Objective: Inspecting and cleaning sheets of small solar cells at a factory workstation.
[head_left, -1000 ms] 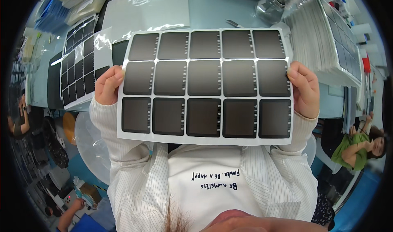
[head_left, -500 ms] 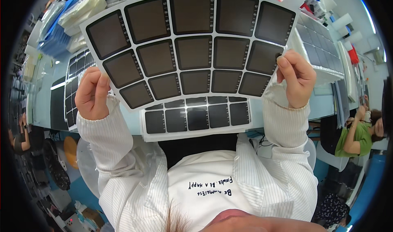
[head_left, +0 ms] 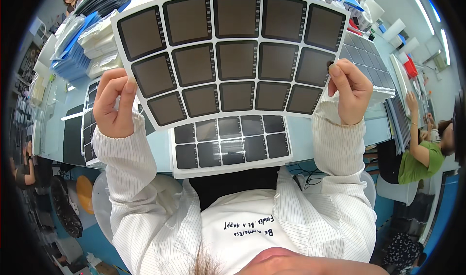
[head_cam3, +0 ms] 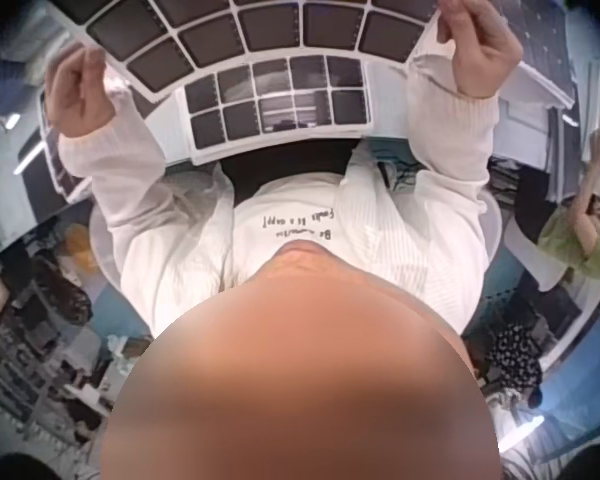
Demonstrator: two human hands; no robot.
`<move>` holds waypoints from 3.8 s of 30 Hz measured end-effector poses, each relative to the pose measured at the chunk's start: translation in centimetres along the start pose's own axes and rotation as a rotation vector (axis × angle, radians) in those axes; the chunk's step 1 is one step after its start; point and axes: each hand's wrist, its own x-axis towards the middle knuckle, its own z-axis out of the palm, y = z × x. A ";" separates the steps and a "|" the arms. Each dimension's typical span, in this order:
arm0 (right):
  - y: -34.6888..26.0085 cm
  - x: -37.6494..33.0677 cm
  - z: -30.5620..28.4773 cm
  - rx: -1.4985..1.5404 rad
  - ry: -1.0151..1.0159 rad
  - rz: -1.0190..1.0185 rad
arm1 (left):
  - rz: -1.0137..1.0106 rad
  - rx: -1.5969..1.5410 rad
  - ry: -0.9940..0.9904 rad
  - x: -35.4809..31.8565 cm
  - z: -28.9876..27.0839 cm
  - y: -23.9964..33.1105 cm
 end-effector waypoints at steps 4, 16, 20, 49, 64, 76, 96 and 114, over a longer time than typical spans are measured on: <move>-0.4 0.5 -0.2 -0.024 0.061 -0.019 | 0.056 0.035 0.073 0.9 -0.1 0.2; -1.7 2.4 -0.9 0.024 0.093 -0.144 | 0.041 0.059 0.181 2.8 -0.9 1.3; -2.1 2.6 -0.8 0.009 0.125 -0.151 | 0.097 0.066 0.194 3.1 -0.9 1.1; -2.3 1.1 -2.7 -0.139 0.051 0.013 | 0.004 0.003 -0.078 3.9 0.8 2.4; 3.6 5.6 -25.6 -0.585 0.161 0.497 | -0.389 -0.555 -0.536 13.0 25.0 8.0; 12.5 7.0 -29.5 -0.841 0.100 0.438 | -0.448 -0.291 -0.554 11.6 33.9 4.2; 11.8 -0.2 -26.7 -0.771 0.402 0.549 | 0.001 -0.263 -0.437 7.4 35.9 6.8; 10.6 0.0 -25.8 -0.877 0.399 0.544 | -0.127 -0.368 -0.560 7.4 29.4 5.4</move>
